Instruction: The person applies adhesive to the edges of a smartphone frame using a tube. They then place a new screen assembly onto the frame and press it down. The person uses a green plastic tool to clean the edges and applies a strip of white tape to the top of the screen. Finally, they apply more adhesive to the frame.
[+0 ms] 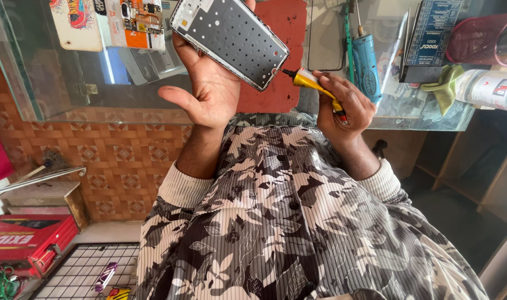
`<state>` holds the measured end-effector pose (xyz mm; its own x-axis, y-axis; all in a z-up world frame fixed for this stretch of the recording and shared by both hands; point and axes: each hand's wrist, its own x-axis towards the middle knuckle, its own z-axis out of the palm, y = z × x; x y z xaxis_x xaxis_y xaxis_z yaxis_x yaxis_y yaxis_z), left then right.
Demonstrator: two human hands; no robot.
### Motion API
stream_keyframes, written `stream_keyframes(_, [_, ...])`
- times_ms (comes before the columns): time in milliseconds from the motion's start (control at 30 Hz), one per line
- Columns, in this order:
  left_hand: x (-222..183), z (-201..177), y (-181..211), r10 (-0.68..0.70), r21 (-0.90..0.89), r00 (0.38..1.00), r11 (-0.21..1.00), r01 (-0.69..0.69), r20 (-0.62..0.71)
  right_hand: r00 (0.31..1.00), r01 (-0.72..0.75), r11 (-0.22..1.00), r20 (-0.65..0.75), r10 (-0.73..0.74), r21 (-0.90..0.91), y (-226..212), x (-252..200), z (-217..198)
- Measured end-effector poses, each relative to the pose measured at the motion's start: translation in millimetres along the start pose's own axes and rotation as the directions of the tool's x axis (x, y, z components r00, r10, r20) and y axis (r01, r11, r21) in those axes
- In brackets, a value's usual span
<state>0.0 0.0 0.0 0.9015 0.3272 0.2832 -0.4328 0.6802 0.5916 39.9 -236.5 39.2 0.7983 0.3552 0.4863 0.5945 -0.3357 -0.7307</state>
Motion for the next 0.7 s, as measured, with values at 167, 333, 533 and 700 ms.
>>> stream_keyframes(167, [0.8,-1.3,-7.6,-0.001,0.002,1.000,1.000,0.001,0.019,1.000,0.003,1.000,0.000,-0.003,-0.001,-1.4,0.5,1.9])
stream_keyframes(333, [0.9,-2.2,-7.9,-0.003,0.021,1.000,1.000,0.003,0.014,1.000,0.015,0.999,0.009,-0.015,-0.029,-4.5,3.2,3.5])
stream_keyframes(533, [1.6,-5.8,-9.8,-0.009,0.038,1.000,0.999,0.009,-0.011,1.000,0.003,0.998,0.009,-0.003,-0.061,-8.1,5.1,6.2])
stream_keyframes(700, [7.3,0.5,-5.5,-0.023,0.022,0.999,1.000,0.022,0.046,0.999,-0.031,0.994,-0.036,0.027,-0.105,-3.2,-0.5,6.4])
